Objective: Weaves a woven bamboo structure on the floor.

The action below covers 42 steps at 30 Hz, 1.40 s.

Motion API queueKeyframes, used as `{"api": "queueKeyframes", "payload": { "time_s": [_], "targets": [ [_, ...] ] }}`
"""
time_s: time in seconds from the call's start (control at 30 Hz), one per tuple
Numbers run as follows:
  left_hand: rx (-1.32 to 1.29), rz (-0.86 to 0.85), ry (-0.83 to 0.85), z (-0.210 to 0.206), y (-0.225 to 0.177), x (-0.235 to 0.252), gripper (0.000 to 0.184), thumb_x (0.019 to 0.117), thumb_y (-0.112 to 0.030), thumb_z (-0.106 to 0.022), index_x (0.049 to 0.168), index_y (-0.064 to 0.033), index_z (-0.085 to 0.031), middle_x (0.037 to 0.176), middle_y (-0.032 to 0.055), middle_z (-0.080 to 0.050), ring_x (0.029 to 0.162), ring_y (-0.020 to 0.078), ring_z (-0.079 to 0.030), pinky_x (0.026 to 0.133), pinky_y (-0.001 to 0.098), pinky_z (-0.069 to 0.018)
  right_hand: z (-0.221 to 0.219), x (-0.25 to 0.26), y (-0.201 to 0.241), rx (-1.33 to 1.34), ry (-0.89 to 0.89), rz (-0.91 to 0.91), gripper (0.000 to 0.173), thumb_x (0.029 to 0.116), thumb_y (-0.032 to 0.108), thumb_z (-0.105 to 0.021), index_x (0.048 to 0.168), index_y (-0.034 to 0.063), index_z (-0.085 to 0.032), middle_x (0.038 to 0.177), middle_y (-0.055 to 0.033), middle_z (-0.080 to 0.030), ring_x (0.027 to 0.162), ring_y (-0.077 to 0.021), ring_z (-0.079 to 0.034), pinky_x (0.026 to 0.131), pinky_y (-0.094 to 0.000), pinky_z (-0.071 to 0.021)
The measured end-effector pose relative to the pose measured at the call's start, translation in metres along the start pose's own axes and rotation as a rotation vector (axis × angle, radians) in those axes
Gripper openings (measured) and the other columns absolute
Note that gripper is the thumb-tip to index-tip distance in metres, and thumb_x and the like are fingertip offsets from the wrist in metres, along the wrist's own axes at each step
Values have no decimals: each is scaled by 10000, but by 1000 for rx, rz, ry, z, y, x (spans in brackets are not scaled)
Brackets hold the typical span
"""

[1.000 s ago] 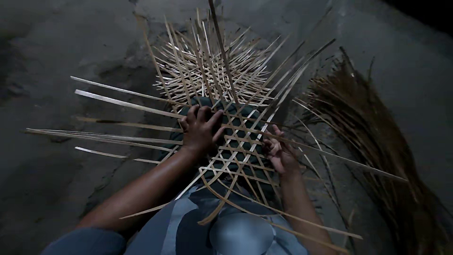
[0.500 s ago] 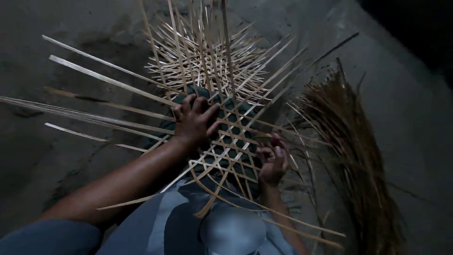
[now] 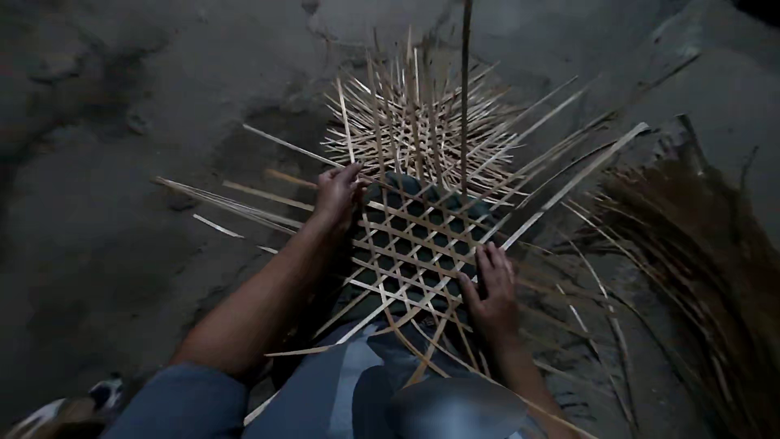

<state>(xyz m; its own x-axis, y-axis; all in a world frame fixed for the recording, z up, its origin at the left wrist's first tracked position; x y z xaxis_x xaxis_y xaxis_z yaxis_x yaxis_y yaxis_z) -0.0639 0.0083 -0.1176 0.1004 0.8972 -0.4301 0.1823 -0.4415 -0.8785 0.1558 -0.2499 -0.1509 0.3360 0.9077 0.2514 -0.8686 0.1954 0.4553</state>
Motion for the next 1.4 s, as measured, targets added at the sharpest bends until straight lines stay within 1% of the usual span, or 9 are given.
{"api": "queueKeyframes", "payload": {
  "time_s": [0.2, 0.33, 0.43, 0.5, 0.6, 0.83, 1.1, 1.23, 1.4],
  "targets": [
    [-32, 323, 158, 5, 9, 25, 195, 963, -223, -686, 1091, -95, -614, 769, -17, -588, 571, 37, -534, 522, 167, -476, 2, -1, -1, 32, -32, -14, 619, 1021, 512, -539, 1468, 84, -574, 1555, -166, -489, 1485, -347, -398, 1225, -526, -322],
    [-79, 162, 18, 5, 23, 28, 188, 912, -112, -739, 993, -88, -571, 765, 3, -592, 507, 37, -463, 454, 176, -408, 4, -2, -2, 77, -41, -51, 569, 1014, 490, -563, 1445, 121, -605, 1556, -131, -496, 1485, -323, -402, 1220, -519, -336],
    [156, -91, -63, 0, 11, 13, 204, 894, -21, -707, 1008, -58, -542, 854, 46, -611, 604, 95, -558, 543, 252, -506, 2, -2, -4, 89, -47, -63, 552, 1013, 485, -570, 1432, 129, -619, 1551, -118, -506, 1483, -308, -407, 1217, -513, -343],
    [236, -207, -36, -4, 2, 2, 422, 912, -27, -698, 1304, -17, -541, 958, 95, -617, 677, 150, -636, 609, 311, -586, 1, -2, -4, 95, -48, -58, 551, 1018, 483, -565, 1439, 131, -613, 1560, -124, -494, 1484, -315, -405, 1215, -520, -342],
    [460, -497, 70, -7, 0, -27, 846, 943, -144, -704, 1605, -43, -186, 1326, 144, -557, 977, 177, -669, 797, 332, -605, 3, -1, -1, 84, -56, -43, 548, 1020, 478, -567, 1437, 125, -614, 1553, -139, -498, 1480, -335, -406, 1217, -531, -338],
    [1319, -803, 162, -15, 48, -84, 754, 932, -484, -676, 1541, -119, -423, 1585, 185, -386, 1491, 456, -273, 1102, 719, -287, 3, 1, -3, 81, -60, -34, 531, 1024, 474, -558, 1427, 134, -626, 1550, -144, -502, 1480, -345, -406, 1215, -540, -338],
    [1416, -766, 272, -15, 66, -75, 657, 1002, -607, -417, 1605, -358, -342, 1650, 104, -343, 1549, 453, -160, 1157, 769, -98, 3, 1, -4, 53, -95, -10, 535, 1026, 487, -532, 1414, 135, -637, 1533, -158, -518, 1466, -345, -428, 1194, -537, -368],
    [1326, -805, 201, -13, 66, -74, 822, 945, -644, -495, 1598, -161, -367, 1632, 143, -363, 1540, 463, -181, 1164, 760, -100, 1, 1, -3, 49, -105, -24, 537, 1012, 500, -557, 1417, 156, -638, 1538, -135, -519, 1465, -334, -434, 1184, -543, -382],
    [1334, -769, 227, -12, 67, -71, 772, 947, -645, -501, 1604, -262, -366, 1670, 109, -298, 1560, 450, -109, 1165, 767, -55, 0, 0, -4, 54, -139, -11, 527, 1008, 490, -559, 1403, 154, -651, 1525, -128, -534, 1451, -328, -454, 1178, -533, -395]
  ]
}}
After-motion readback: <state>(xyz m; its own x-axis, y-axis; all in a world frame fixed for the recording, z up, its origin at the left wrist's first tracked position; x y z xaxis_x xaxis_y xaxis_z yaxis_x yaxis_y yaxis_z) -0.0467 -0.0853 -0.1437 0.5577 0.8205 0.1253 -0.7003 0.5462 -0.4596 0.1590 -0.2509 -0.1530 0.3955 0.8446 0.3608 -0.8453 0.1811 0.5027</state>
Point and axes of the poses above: each hand's wrist, its own x-axis towards the middle knuckle, its own z-axis out of the back of the hand, y = z × x, the point moved 2 cm from there along x, towards the middle knuckle
